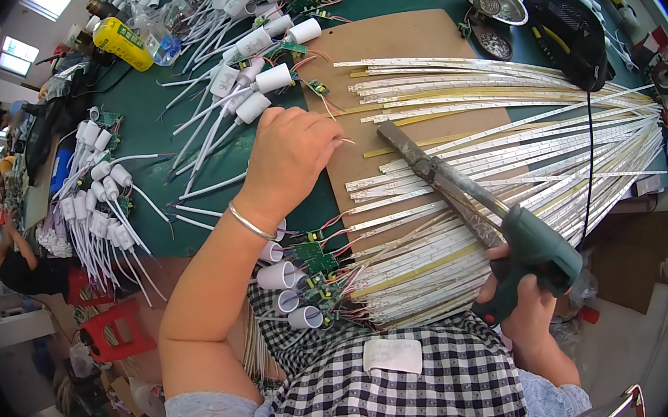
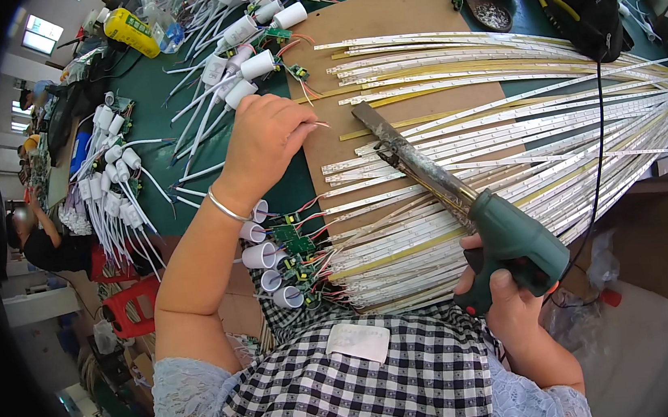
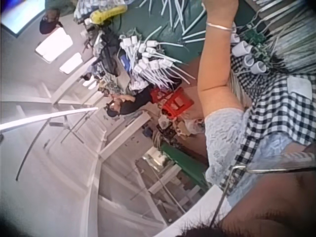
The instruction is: The person uses a soldering iron to attach wires to small circuit boards. They repeatedly pick up a board, apply the soldering iron to the connection points, and place the finished unit on the table. The workspace is cluttered with numerous similar components and tools.
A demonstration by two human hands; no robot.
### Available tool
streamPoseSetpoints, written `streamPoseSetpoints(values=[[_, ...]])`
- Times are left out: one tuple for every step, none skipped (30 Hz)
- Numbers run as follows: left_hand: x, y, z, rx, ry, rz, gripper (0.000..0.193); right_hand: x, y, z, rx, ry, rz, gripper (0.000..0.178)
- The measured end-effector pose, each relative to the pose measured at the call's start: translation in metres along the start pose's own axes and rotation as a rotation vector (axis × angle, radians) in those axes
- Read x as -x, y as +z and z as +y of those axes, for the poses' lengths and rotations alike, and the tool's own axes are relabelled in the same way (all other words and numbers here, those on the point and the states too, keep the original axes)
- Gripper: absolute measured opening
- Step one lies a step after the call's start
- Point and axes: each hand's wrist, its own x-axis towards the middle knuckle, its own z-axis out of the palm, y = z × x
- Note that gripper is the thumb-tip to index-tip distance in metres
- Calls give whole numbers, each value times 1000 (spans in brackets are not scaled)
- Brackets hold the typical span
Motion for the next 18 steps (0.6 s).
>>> streamPoseSetpoints(values=[[0,0,0,17,-10,3,11,0,1,-1,-12,19,18,60],[1,-1,0,46,-56,-28,11,1,2,-2,-13,27,17,60],[2,-2,1,74,-103,-59,10,1,3,-2,-14,35,16,60],[3,-4,2,102,-149,-89,10,1,3,-2,-15,43,15,59],[3,-6,3,148,-186,-109,9,1,3,-2,-12,46,6,59],[4,-9,6,195,-221,-129,7,1,2,-2,-8,50,-2,59],[4,-11,8,243,-257,-148,6,1,2,-1,-4,53,-9,58],[4,-12,11,356,-340,-159,6,1,3,-2,-1,50,-7,58],[4,-13,14,469,-426,-170,7,0,4,-2,1,48,-7,58],[6,-13,17,581,-511,-181,9,0,5,-3,2,46,-7,57],[9,-13,19,571,-495,-179,9,-1,5,-3,10,50,-21,57],[11,-12,21,559,-474,-180,9,-1,4,-3,15,53,-31,57],[14,-12,23,548,-453,-179,10,-2,4,-2,20,54,-42,56],[17,-13,27,504,-438,-194,9,-2,3,-3,26,64,-51,56],[19,-15,31,456,-419,-206,8,-3,3,-4,29,68,-62,55],[21,-17,35,407,-401,-217,7,-3,4,-4,33,72,-72,54],[24,-18,38,382,-373,-223,8,-3,4,-4,27,74,-75,54],[28,-17,40,380,-368,-229,8,-3,4,-4,23,76,-76,53]])
